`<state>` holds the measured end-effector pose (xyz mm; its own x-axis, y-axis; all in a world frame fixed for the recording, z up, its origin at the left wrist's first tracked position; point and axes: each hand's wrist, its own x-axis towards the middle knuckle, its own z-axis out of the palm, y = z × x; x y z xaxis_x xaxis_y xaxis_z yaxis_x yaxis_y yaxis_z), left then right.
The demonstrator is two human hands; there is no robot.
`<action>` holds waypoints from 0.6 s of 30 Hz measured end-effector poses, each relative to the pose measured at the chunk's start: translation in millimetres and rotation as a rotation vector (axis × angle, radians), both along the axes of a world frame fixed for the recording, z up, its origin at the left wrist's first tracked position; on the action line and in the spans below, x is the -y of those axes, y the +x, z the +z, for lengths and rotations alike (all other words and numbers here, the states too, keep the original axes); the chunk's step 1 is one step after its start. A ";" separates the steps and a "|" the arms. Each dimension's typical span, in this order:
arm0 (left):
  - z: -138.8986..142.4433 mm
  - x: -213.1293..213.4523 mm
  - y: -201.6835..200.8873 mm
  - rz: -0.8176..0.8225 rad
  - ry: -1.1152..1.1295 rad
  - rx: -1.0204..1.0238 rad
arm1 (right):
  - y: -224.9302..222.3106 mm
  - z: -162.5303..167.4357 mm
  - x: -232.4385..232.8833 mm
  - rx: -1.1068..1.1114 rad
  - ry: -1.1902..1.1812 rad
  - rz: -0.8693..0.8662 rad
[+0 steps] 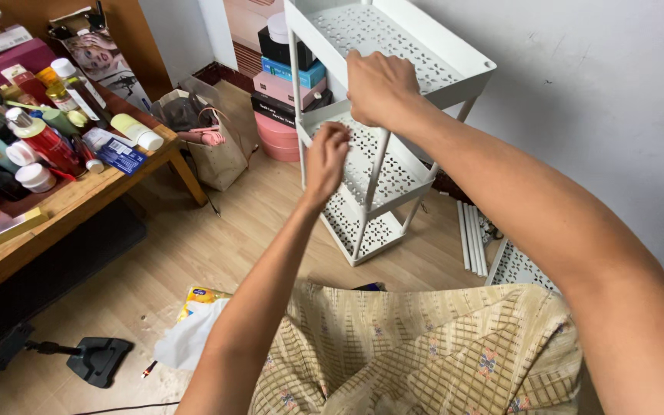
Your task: The person assembles a white perforated rolling storage cart on the floor, fitting white plastic poles into the corner sockets of the perforated trays and pressing each tier onto the poles, working tier by tier and handling loose poles and trays from the floor.
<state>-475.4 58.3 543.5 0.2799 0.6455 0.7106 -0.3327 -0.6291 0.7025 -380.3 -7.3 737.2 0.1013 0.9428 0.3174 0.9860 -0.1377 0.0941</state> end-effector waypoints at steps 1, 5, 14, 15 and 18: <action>-1.4 -10.9 -3.4 -0.054 -0.120 0.061 | 0.5 2.2 6.2 0.011 0.001 0.007; -9.1 -48.8 -24.3 0.109 -0.153 0.097 | 3.4 8.7 36.9 0.055 0.024 0.111; 6.7 -86.9 -59.4 0.465 -0.110 0.032 | 56.6 7.4 52.1 0.142 0.110 0.193; 8.8 -89.5 -61.7 0.466 -0.087 0.021 | 66.8 5.8 51.3 0.161 0.137 0.214; 10.7 -95.8 -65.8 0.317 -0.122 0.040 | 93.0 -1.2 50.1 0.193 0.213 0.263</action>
<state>-541.1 154.1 554.2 0.0258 0.7770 0.6289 -0.1628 -0.6175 0.7696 -287.3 -57.4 735.9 -0.2157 0.8398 0.4983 0.9573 0.0811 0.2776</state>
